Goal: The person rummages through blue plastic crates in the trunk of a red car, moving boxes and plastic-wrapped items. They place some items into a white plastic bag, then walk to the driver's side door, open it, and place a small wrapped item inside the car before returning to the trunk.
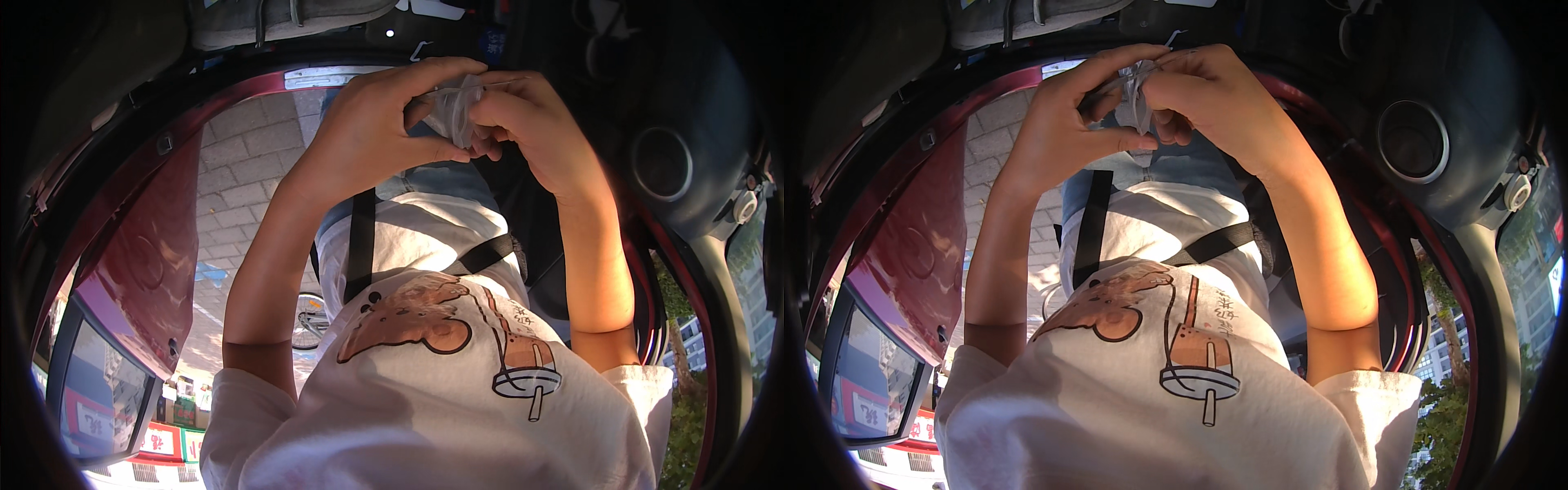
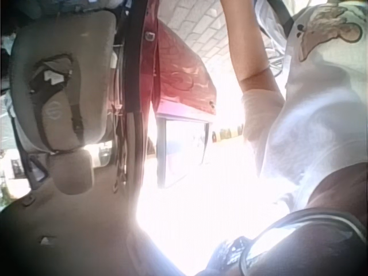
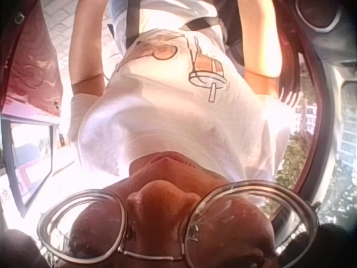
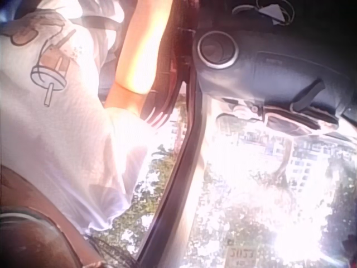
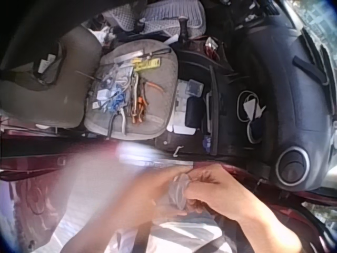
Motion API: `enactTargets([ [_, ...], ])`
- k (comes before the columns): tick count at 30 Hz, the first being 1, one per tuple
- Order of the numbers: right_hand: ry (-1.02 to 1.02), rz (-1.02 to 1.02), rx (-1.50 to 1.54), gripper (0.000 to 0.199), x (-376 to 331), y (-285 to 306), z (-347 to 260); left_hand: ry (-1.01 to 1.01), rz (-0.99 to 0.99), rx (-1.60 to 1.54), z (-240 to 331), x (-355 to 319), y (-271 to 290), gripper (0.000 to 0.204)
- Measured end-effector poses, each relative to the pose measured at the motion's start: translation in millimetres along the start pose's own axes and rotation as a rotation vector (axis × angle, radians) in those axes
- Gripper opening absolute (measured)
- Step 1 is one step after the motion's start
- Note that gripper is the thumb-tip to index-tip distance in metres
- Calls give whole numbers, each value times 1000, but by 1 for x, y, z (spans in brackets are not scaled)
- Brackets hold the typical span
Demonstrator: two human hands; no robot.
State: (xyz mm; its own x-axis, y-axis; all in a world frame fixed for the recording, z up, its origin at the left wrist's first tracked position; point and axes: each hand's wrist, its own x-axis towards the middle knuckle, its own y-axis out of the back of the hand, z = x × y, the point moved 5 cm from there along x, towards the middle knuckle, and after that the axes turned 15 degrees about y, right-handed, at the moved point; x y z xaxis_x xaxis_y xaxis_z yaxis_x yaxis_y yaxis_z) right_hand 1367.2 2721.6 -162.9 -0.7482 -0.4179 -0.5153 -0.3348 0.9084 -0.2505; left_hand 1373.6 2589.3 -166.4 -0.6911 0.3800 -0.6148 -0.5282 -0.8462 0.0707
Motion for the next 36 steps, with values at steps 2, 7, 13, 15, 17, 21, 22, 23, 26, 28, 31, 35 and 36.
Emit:
enactTargets([
  [2,0,32,19,18,0,2,-3,-79,68,-19,-1,1,5,65],
  [7,123,143,-43,16,-1,7,-10,-121,130,-64,4,2,12,48],
  [13,394,201,-147,30,1,-2,-26,-76,61,-258,-4,8,8,45],
  [15,559,-4,-321,26,10,-4,-24,4,26,-218,5,4,7,45],
  [17,558,15,-221,22,12,-6,-21,53,-37,-226,10,5,5,46],
  [21,565,148,-382,27,11,-32,-51,60,-87,-378,1,6,1,48],
  [22,595,169,-433,26,8,-30,-56,18,-82,-358,4,7,2,48],
  [23,668,134,-444,21,4,-14,-50,-24,-77,-339,8,7,2,49],
  [26,858,142,-373,18,-6,9,-66,-120,93,-122,2,3,12,52],
  [28,893,321,-260,19,-22,16,-79,-202,184,26,2,4,13,54],
  [31,929,298,-483,14,-37,1,-88,-311,289,179,7,3,11,55],
  [35,947,349,-604,6,-41,-5,-81,-357,339,300,12,1,7,54],
  [36,953,368,-622,4,-41,-6,-79,-353,342,300,12,1,6,54],
])
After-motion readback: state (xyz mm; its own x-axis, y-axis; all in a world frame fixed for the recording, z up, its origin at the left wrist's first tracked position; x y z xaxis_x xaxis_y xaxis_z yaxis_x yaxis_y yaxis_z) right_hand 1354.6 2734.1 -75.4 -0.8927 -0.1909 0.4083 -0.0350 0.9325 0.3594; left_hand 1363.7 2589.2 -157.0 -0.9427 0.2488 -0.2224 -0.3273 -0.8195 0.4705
